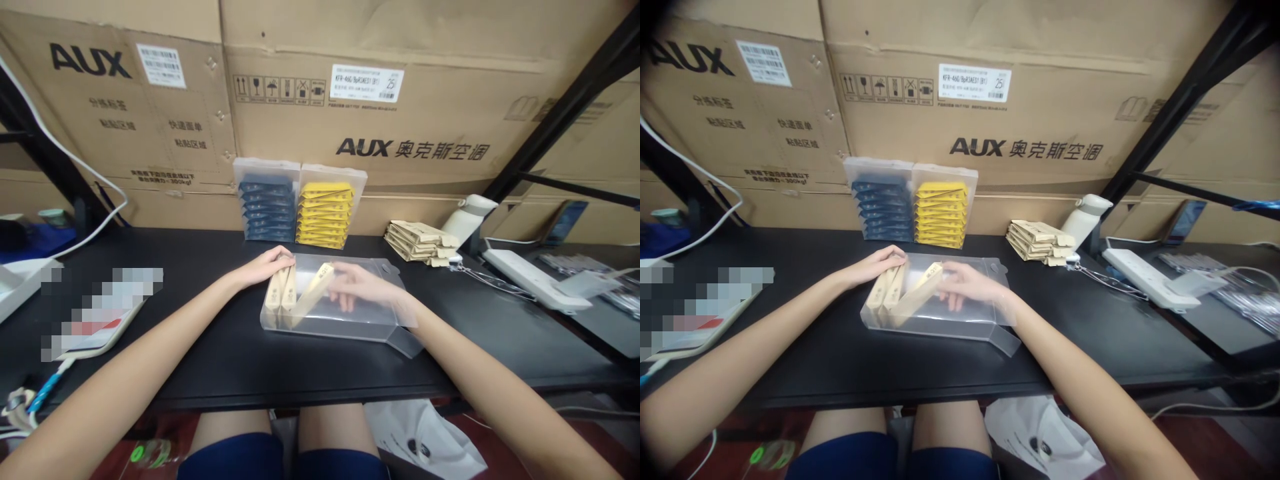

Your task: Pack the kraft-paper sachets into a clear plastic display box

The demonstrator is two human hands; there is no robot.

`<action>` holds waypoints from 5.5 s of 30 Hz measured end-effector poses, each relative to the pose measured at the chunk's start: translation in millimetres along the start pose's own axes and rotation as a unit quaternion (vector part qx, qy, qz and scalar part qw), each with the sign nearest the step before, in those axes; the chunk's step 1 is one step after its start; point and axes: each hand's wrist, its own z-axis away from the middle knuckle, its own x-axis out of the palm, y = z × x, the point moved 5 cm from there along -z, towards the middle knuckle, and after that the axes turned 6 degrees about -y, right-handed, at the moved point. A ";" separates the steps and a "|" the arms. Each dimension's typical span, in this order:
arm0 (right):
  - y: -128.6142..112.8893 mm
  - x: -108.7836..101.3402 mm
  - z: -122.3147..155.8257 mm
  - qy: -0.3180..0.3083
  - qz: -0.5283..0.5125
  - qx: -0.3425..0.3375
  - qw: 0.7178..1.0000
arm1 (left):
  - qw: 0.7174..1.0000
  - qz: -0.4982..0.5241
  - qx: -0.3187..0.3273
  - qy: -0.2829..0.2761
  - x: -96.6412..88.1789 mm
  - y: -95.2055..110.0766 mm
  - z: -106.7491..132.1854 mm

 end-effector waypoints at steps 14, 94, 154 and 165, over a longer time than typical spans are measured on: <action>-0.1 3.8 2.7 -0.024 -0.059 0.024 0.998 | 1.000 -0.006 0.011 -0.008 1.2 2.3 0.5; -8.7 14.1 4.3 -0.111 -0.161 -0.003 0.981 | 1.000 0.004 0.004 -0.003 1.8 7.1 2.7; -2.7 3.1 -3.0 0.039 -0.061 -0.044 0.996 | 0.994 0.109 -0.009 0.020 -1.7 -3.6 -2.1; 22.2 -51.6 -5.0 0.302 -0.169 -0.028 0.938 | 0.980 0.154 -0.024 0.127 -33.9 -25.5 -3.5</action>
